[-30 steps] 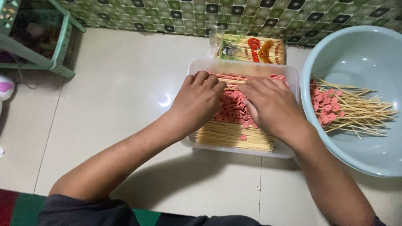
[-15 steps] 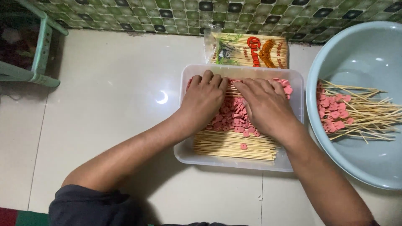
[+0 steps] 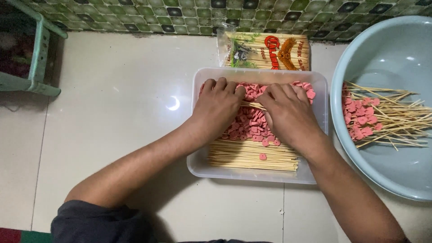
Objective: Skewering small pieces of pink food onto wooden sticks for food preparation.
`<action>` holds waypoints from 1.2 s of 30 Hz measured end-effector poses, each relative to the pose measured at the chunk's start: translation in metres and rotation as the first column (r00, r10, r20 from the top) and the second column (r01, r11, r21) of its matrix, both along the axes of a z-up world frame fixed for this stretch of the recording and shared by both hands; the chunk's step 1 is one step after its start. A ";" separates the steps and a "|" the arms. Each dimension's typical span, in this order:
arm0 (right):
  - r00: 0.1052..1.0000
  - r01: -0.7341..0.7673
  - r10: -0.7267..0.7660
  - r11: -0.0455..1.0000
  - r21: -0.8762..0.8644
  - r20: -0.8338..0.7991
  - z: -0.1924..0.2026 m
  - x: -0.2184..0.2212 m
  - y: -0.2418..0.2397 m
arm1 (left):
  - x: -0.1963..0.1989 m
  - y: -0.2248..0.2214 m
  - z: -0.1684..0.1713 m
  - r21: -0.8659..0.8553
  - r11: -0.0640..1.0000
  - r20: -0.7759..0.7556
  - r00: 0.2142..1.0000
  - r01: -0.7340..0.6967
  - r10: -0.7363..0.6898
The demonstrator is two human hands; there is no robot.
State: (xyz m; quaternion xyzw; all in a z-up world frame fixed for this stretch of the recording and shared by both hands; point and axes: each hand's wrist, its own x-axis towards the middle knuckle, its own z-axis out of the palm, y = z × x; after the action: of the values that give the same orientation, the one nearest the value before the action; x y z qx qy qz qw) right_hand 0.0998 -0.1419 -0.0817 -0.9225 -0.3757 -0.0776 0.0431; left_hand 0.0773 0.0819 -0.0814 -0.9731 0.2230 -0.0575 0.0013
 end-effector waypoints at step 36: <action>0.970 -0.045 0.028 0.997 0.066 0.240 0.109 -0.106 -0.131 | -0.083 -0.116 0.106 -0.004 0.956 0.232 0.930 0.295 -0.286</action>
State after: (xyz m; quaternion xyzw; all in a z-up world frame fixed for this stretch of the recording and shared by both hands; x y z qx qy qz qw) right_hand -0.0058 -0.2733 0.0277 -0.8973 -0.3921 -0.2002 0.0317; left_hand -0.0058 -0.0340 0.0250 -0.9161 0.3616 -0.1731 -0.0004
